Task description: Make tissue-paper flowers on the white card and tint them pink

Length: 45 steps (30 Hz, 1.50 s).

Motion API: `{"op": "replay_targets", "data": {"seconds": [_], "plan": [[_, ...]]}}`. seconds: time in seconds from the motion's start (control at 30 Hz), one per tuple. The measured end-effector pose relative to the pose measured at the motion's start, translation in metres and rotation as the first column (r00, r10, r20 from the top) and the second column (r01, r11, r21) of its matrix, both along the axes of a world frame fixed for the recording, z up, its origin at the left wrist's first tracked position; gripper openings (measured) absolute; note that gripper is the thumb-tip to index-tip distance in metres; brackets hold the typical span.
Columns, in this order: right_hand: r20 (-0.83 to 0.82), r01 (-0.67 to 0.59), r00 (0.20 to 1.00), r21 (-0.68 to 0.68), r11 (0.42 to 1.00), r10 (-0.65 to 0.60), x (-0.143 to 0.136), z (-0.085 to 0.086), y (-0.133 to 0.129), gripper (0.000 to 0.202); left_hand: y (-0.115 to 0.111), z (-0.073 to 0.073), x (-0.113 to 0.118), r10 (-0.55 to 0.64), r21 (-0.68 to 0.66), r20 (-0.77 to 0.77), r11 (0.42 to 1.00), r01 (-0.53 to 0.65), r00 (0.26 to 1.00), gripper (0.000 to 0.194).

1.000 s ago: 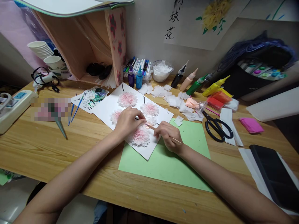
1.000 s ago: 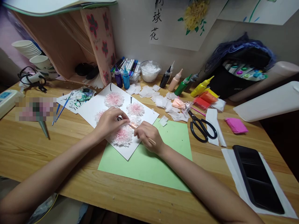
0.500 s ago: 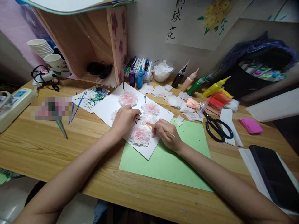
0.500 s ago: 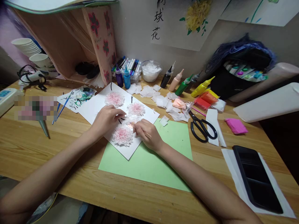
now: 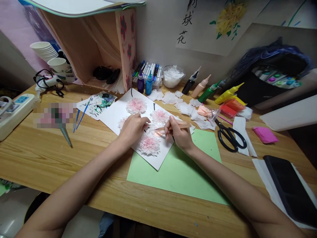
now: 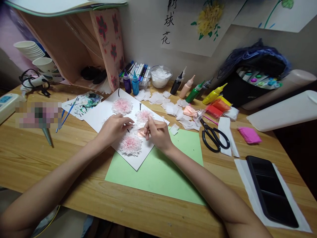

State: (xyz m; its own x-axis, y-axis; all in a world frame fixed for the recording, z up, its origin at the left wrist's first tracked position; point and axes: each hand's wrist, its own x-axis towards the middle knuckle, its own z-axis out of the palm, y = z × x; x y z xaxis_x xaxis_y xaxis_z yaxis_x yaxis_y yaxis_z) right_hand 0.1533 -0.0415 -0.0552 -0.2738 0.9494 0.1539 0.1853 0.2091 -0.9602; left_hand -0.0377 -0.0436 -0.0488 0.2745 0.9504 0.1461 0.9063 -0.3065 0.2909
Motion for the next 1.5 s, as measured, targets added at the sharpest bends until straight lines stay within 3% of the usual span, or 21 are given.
{"op": "replay_targets", "data": {"seconds": [0.07, 0.13, 0.2, 0.27, 0.57, 0.7, 0.8, 1.1, 1.5], "plan": [[0.038, -0.055, 0.998, 0.232, 0.971, 0.047, 0.004, -0.004, -0.007, 0.054, 0.0, -0.001, 0.0, 0.0, -0.001, 0.004, 1.0, 0.0, 1.0, 0.021], [0.108, -0.143, 0.989, 0.456, 0.878, 0.105, 0.006, -0.006, -0.012, 0.052, -0.001, -0.001, 0.0, 0.0, 0.003, 0.007, 1.0, 0.0, 1.0, 0.02], [0.171, -0.208, 0.976, 0.583, 0.786, 0.132, 0.005, -0.009, -0.014, 0.049, -0.002, -0.001, 0.0, 0.001, 0.006, 0.005, 1.0, -0.001, 1.0, 0.02], [0.19, -0.206, 0.976, 0.625, 0.753, 0.109, 0.004, -0.01, -0.014, 0.046, -0.002, -0.002, 0.0, 0.002, 0.004, 0.004, 1.0, -0.002, 1.0, 0.02], [-0.008, -0.017, 1.0, 0.573, 0.819, 0.027, 0.009, -0.007, -0.016, 0.053, -0.002, -0.003, 0.0, -0.003, 0.011, 0.015, 1.0, 0.003, 1.0, 0.02], [-0.017, 0.034, 0.999, 0.422, 0.906, -0.029, 0.01, -0.007, -0.016, 0.056, -0.003, -0.003, 0.0, -0.005, -0.001, 0.029, 1.0, 0.005, 1.0, 0.021], [0.036, 0.037, 0.998, 0.343, 0.939, -0.052, 0.008, -0.01, -0.014, 0.057, -0.003, -0.002, 0.001, -0.004, -0.002, 0.033, 1.0, 0.004, 0.999, 0.021], [0.102, -0.078, 0.994, 0.385, 0.92, 0.042, 0.001, -0.017, -0.013, 0.051, -0.003, -0.001, 0.002, 0.011, -0.025, 0.009, 1.0, -0.011, 1.0, 0.023], [0.208, -0.107, 0.978, 0.435, 0.894, 0.016, -0.001, -0.016, -0.01, 0.05, -0.005, -0.001, 0.002, 0.008, -0.007, 0.0, 1.0, -0.008, 1.0, 0.022]]}}
